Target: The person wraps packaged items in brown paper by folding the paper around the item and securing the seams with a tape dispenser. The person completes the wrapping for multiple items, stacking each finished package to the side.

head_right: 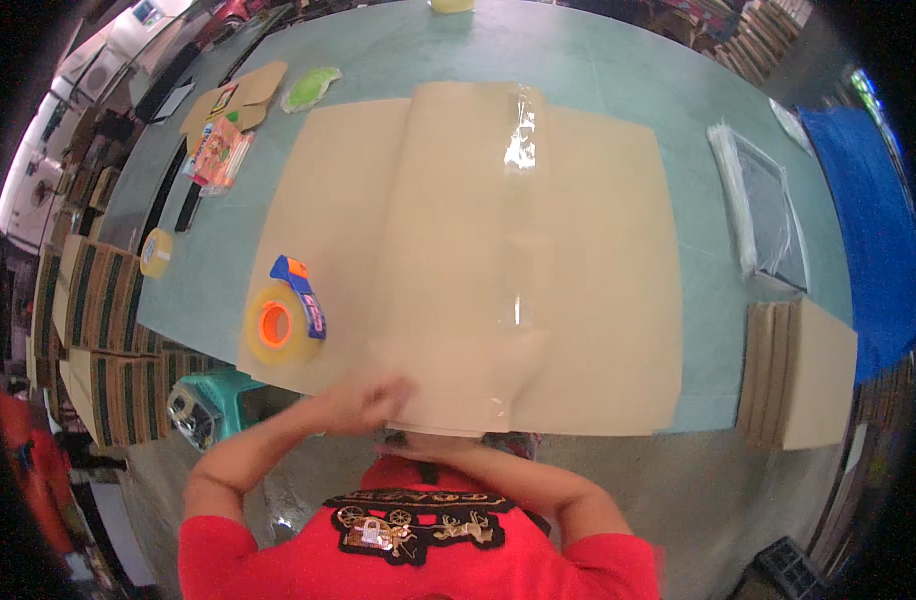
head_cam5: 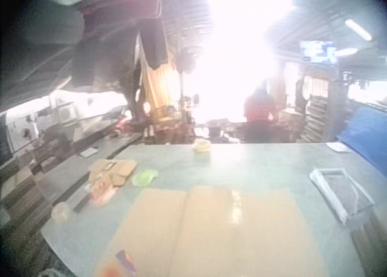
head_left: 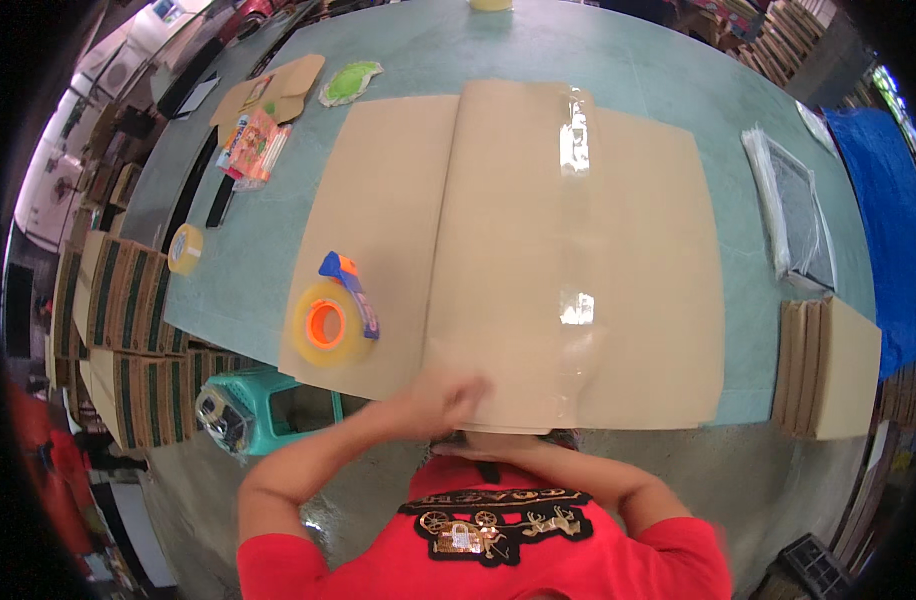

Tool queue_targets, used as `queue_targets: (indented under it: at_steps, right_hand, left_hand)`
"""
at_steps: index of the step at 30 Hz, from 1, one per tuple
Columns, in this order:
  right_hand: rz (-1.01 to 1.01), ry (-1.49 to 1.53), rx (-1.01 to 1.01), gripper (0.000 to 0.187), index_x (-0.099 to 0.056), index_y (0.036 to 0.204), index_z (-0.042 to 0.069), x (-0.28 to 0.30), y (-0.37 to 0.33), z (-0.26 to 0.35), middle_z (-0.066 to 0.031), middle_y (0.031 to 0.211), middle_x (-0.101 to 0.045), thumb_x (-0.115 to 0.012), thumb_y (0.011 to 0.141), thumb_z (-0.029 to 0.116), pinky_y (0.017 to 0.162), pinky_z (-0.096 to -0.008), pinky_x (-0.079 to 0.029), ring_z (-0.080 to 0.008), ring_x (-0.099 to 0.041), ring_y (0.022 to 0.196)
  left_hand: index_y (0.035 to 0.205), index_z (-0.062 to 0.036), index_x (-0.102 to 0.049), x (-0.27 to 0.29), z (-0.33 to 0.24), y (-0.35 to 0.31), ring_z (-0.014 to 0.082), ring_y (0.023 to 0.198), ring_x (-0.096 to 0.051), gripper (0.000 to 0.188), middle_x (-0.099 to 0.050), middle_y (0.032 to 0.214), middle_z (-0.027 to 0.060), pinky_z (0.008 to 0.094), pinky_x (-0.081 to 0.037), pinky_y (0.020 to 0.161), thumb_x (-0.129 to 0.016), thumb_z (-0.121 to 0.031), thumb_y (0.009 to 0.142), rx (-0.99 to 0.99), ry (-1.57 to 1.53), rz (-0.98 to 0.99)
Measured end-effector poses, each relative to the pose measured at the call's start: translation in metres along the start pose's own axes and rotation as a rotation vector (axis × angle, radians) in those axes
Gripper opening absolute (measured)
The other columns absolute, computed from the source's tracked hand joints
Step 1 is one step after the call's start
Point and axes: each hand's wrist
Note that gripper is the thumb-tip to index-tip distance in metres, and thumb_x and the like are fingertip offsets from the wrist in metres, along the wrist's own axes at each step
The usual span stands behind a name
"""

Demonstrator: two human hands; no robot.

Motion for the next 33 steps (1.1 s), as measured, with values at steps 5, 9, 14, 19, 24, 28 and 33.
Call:
queue_targets:
  at_steps: [5, 9, 14, 19, 24, 28, 33]
  right_hand:
    - [-0.824, -0.169, -0.032, 0.033, -0.058, 0.099, 0.005, -0.057, 0.046, 0.009, -0.0152, 0.1, -0.057, -0.058, 0.08, 0.031, 0.08, -0.0416, -0.043, -0.029, -0.054, 0.094]
    - [-0.841, 0.062, -0.251, 0.044, -0.051, 0.113, 0.005, -0.027, 0.011, -0.02, -0.0133, 0.108, -0.053, -0.061, 0.079, 0.032, 0.085, -0.0425, -0.04, -0.0287, -0.05, 0.101]
    - [-1.12, 0.01, -0.199, 0.043, -0.051, 0.113, 0.005, -0.023, 0.005, -0.038, -0.0133, 0.109, -0.053, -0.061, 0.078, 0.03, 0.085, -0.0424, -0.04, -0.0288, -0.05, 0.102]
    - [-1.099, -0.06, -0.173, 0.043, -0.051, 0.113, 0.005, -0.027, 0.003, -0.039, -0.0135, 0.11, -0.053, -0.062, 0.077, 0.027, 0.086, -0.0421, -0.039, -0.029, -0.05, 0.102]
    - [-0.761, -0.152, -0.177, 0.032, -0.056, 0.104, 0.003, -0.026, -0.029, -0.017, -0.0152, 0.103, -0.057, -0.062, 0.075, 0.014, 0.085, -0.0403, -0.04, -0.0298, -0.053, 0.097]
    - [-0.999, 0.29, -0.229, 0.021, -0.059, 0.094, 0.001, -0.008, -0.115, 0.003, -0.0113, 0.079, -0.062, -0.06, 0.079, 0.016, 0.071, -0.0327, -0.045, -0.0219, -0.06, 0.073]
    - [-0.879, 1.509, -0.607, 0.039, -0.056, 0.092, -0.004, 0.095, -0.08, -0.047, -0.0082, 0.072, -0.06, -0.056, 0.083, 0.034, 0.054, -0.0268, -0.045, -0.0182, -0.057, 0.062]
  left_hand:
    - [0.114, -0.0034, -0.048, 0.028, 0.066, 0.095, 0.034, 0.105, -0.043, 0.037, -0.044, 0.115, 0.0197, 0.0402, -0.036, 0.09, -0.049, -0.026, 0.085, -0.154, 0.606, -0.609]
    - [0.11, -0.0043, -0.049, 0.025, 0.093, 0.096, 0.0342, 0.101, -0.045, 0.033, -0.046, 0.108, 0.0199, 0.0403, -0.037, 0.088, -0.054, -0.019, 0.081, -0.28, 0.49, -0.652]
    - [0.087, -0.0018, -0.055, 0.003, 0.134, 0.008, 0.0312, 0.083, -0.054, 0.019, -0.055, 0.083, 0.0114, 0.0413, -0.044, 0.072, -0.061, -0.01, 0.071, -0.443, 0.516, -0.736]
    - [0.098, 0.0001, -0.055, -0.049, 0.117, -0.022, 0.0295, 0.107, -0.044, 0.034, -0.051, 0.105, 0.0156, 0.0436, -0.033, 0.094, -0.06, -0.021, 0.072, -0.29, 0.679, -0.513]
    - [0.106, 0.0, -0.054, -0.117, 0.088, -0.018, 0.0291, 0.119, -0.033, 0.044, -0.046, 0.116, 0.0167, 0.0486, -0.02, 0.102, -0.057, -0.029, 0.074, -0.261, 0.711, -0.201]
    - [0.104, 0.0017, -0.054, -0.106, 0.098, -0.041, 0.0296, 0.101, -0.05, 0.038, -0.055, 0.102, 0.0141, 0.0439, -0.037, 0.09, -0.054, -0.026, 0.079, -0.214, 0.124, -0.441]
    - [0.098, 0.0017, -0.053, -0.039, 0.088, 0.007, 0.0187, 0.085, -0.058, 0.033, -0.06, 0.093, 0.0095, 0.0341, -0.046, 0.074, -0.055, -0.028, 0.086, 0.446, -1.227, -0.506]
Point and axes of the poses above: each hand's wrist, its own y-axis towards the middle knuckle, its own x-axis out of the back of the hand, z = x × y
